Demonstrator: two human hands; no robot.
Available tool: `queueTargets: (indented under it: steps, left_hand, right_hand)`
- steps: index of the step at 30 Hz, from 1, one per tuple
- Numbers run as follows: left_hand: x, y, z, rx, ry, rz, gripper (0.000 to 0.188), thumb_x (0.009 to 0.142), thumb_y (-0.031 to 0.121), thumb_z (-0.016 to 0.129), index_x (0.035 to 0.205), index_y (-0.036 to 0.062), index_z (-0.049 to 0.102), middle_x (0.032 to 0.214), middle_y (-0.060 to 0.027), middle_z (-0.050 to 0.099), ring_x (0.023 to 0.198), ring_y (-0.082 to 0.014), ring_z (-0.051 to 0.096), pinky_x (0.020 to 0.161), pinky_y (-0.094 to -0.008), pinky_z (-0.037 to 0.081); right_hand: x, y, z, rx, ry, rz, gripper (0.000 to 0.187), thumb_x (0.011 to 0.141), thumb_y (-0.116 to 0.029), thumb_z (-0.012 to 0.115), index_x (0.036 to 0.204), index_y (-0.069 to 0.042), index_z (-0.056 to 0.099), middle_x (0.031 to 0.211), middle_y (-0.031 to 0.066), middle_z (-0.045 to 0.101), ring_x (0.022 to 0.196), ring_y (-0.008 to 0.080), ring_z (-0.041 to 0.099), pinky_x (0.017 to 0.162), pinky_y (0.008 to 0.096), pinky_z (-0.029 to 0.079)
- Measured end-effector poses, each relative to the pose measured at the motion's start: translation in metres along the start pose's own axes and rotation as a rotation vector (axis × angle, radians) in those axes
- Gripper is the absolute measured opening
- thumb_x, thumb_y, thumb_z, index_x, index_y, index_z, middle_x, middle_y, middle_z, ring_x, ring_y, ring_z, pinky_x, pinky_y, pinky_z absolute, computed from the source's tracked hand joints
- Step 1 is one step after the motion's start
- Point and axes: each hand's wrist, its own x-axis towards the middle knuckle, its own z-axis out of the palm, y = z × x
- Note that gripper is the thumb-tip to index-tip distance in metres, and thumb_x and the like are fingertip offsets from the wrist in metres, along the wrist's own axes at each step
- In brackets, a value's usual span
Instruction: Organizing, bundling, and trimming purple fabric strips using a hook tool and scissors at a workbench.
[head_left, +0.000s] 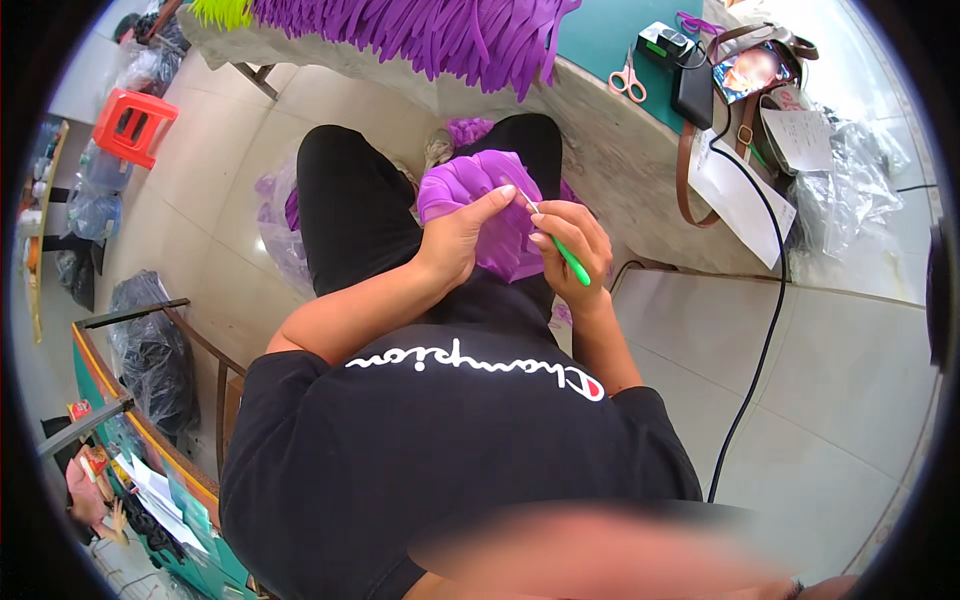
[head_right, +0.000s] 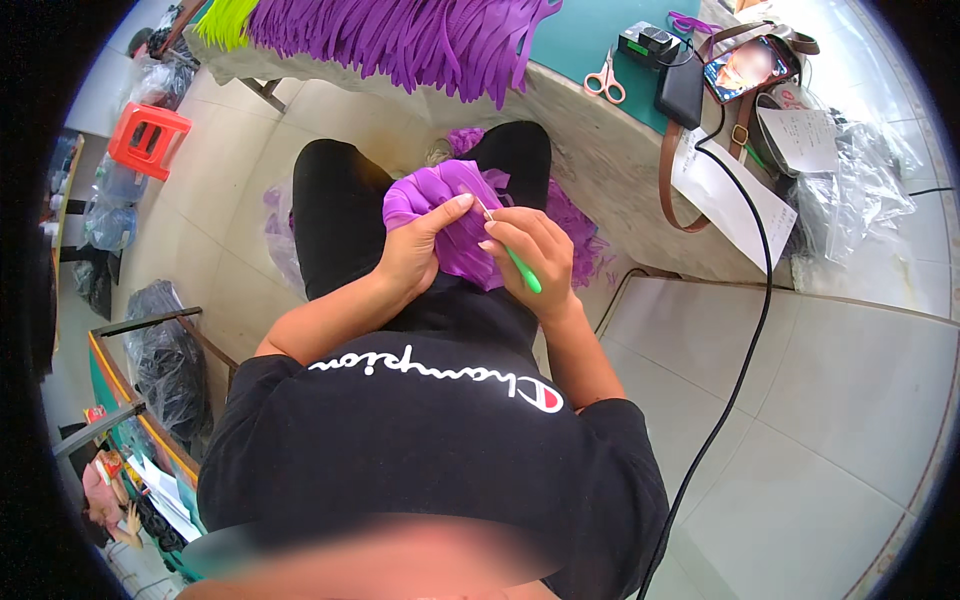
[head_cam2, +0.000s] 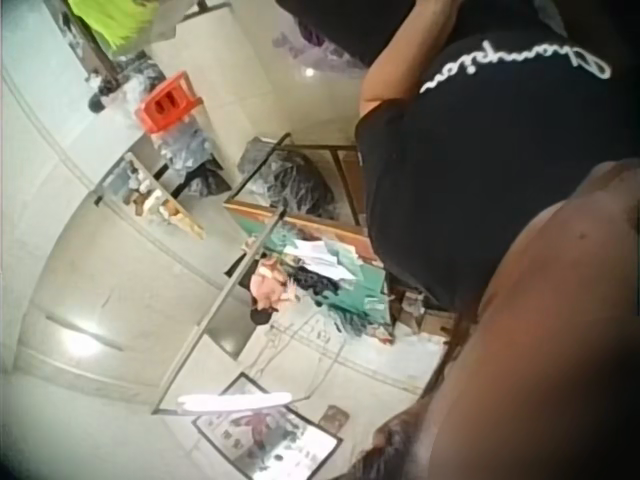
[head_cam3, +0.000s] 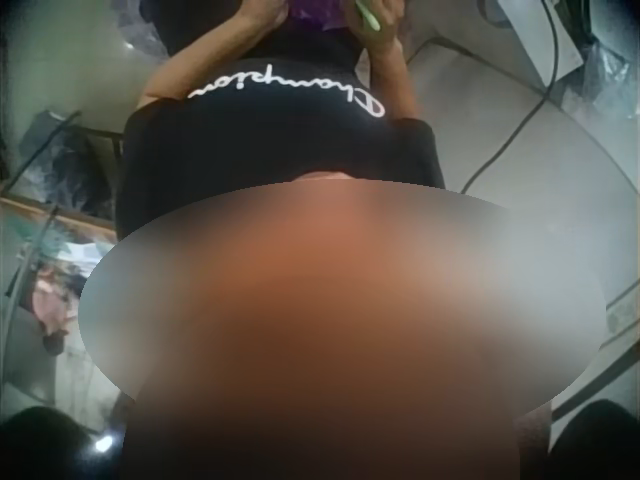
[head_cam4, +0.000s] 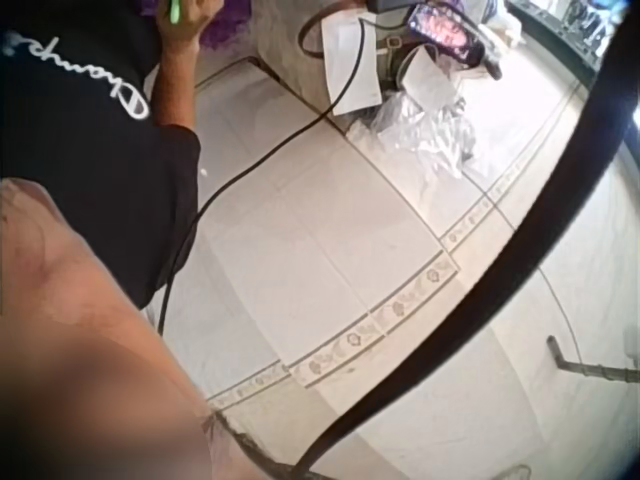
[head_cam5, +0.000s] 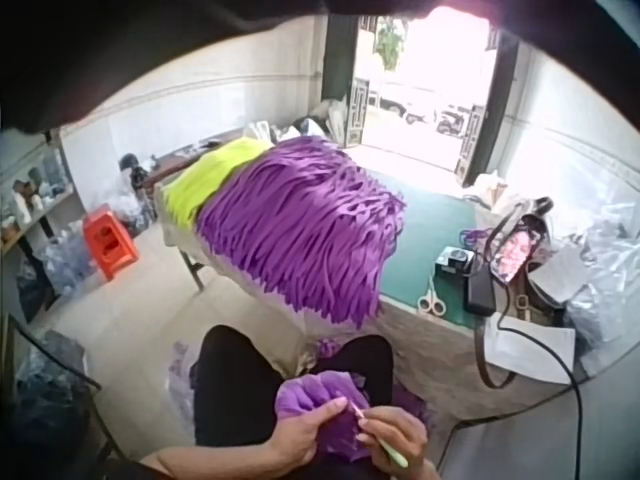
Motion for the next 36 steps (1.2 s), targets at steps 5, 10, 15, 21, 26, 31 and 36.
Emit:
queueTargets:
  steps: [5,10,15,21,26,31,36]
  left_hand:
    - [0.001,-0.003,0.001,-0.01,0.022,0.038,0.005,0.086,-0.001,0.063,0.086,0.0033,0.062,0.085,-0.0075,0.066,0.079,-0.0156,0.065,0.074,-0.0289,0.053]
    - [0.0,-0.007,0.002,0.0,0.055,0.065,0.009,0.086,-0.002,0.063,0.094,0.002,0.063,0.087,-0.007,0.066,0.081,-0.0157,0.065,0.076,-0.029,0.053]
    - [0.0,-0.008,-0.003,0.058,0.04,0.0,0.014,0.085,-0.004,0.062,0.099,0.0,0.062,0.089,-0.0072,0.066,0.081,-0.0156,0.064,0.078,-0.029,0.052]
    - [-0.004,-0.005,0.006,0.042,0.025,0.011,0.013,0.085,-0.001,0.064,0.098,0.001,0.064,0.088,-0.0056,0.066,0.082,-0.014,0.064,0.078,-0.0275,0.051]
    - [0.001,-0.005,-0.006,-0.015,-0.055,-0.117,0.008,0.085,0.003,0.066,0.093,0.0029,0.065,0.088,-0.0053,0.066,0.081,-0.0132,0.063,0.077,-0.0271,0.05]
    - [-0.001,-0.003,0.001,-0.08,0.009,-0.244,0.003,0.085,0.005,0.067,0.086,0.0037,0.065,0.086,-0.0052,0.066,0.081,-0.0124,0.062,0.076,-0.0262,0.049]
    - [-0.001,-0.008,-0.005,-0.028,-0.068,-0.145,0.003,0.085,0.004,0.067,0.087,0.0039,0.064,0.085,-0.0049,0.066,0.078,-0.012,0.063,0.074,-0.0263,0.05]
  right_hand:
    - [0.0,0.0,0.004,-0.074,0.016,-0.01,0.014,0.081,-0.006,0.069,0.093,-0.001,0.062,0.086,0.0145,0.065,0.075,0.0291,0.064,0.065,0.0348,0.051]
    - [0.002,-0.009,0.004,-0.291,-0.05,0.193,0.008,0.081,-0.006,0.067,0.085,-0.001,0.062,0.078,0.0102,0.062,0.072,0.0265,0.059,0.064,0.0347,0.047]
    - [0.007,-0.011,-0.009,-0.162,-0.08,0.376,0.007,0.084,-0.007,0.065,0.083,-0.001,0.062,0.075,0.0104,0.061,0.072,0.0267,0.058,0.065,0.0346,0.045]
    - [0.005,-0.005,-0.007,-0.134,-0.057,0.268,0.006,0.084,-0.006,0.065,0.083,-0.001,0.062,0.079,0.0107,0.063,0.072,0.0268,0.059,0.066,0.0348,0.046]
    - [0.002,-0.005,-0.004,-0.091,0.001,0.161,0.006,0.082,-0.004,0.067,0.086,-0.001,0.063,0.082,0.0119,0.064,0.075,0.0276,0.061,0.068,0.0348,0.049]
    - [0.003,-0.005,-0.003,-0.071,0.011,0.145,0.007,0.082,-0.005,0.067,0.086,-0.001,0.063,0.082,0.0115,0.065,0.075,0.0273,0.062,0.068,0.0345,0.049]
    - [0.001,-0.005,-0.001,-0.056,-0.001,0.142,0.007,0.082,-0.005,0.067,0.086,-0.001,0.062,0.082,0.0112,0.065,0.075,0.0269,0.062,0.068,0.034,0.049]
